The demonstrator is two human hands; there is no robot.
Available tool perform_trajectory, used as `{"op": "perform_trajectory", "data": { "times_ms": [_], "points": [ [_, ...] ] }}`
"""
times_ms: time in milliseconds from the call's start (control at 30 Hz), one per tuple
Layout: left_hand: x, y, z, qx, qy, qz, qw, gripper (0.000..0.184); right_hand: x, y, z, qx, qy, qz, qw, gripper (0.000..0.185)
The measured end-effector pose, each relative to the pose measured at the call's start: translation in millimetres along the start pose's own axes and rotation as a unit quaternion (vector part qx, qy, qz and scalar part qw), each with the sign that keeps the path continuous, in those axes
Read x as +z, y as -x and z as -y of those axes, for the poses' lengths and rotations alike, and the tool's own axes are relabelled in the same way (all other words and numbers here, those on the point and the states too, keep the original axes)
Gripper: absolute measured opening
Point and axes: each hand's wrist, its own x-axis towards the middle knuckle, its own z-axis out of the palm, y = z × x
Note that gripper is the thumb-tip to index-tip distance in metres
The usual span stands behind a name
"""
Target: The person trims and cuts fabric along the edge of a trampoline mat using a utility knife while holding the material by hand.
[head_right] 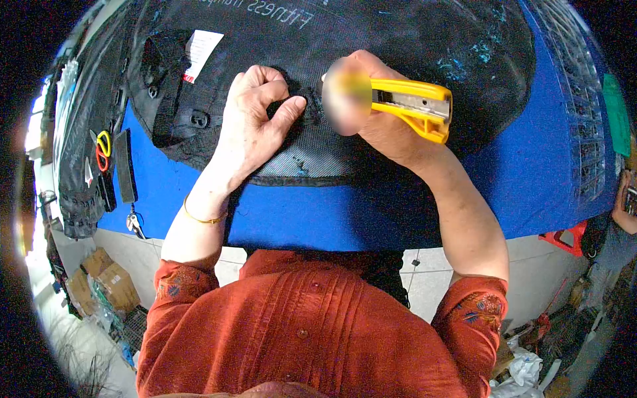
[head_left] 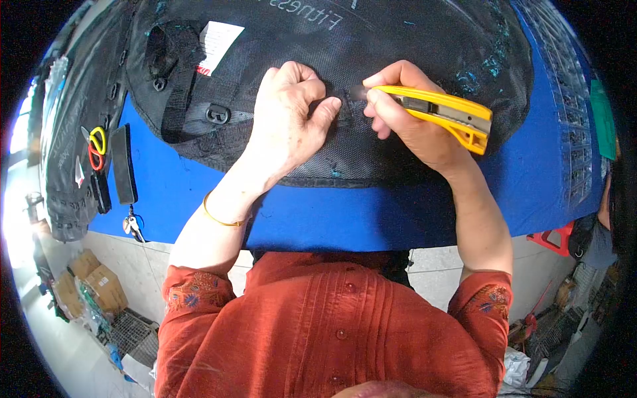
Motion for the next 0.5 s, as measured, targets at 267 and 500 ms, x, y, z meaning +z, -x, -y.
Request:
{"op": "perform_trajectory", "data": {
  "times_ms": [267, 500],
  "points": [
    [0.1, 0.3, -0.1, 0.001, 0.004, 0.0, 1.0, 0.014, 1.6, 2.4, 0.6, -0.017, -0.016, -0.03, 0.999, 0.014],
    [0.4, 0.3, 0.9, 0.007, 0.003, -0.003, 1.0, 0.014, 6.5, 0.6, -2.4, -0.021, -0.024, -0.028, 0.999, 0.015]
  ]
}}
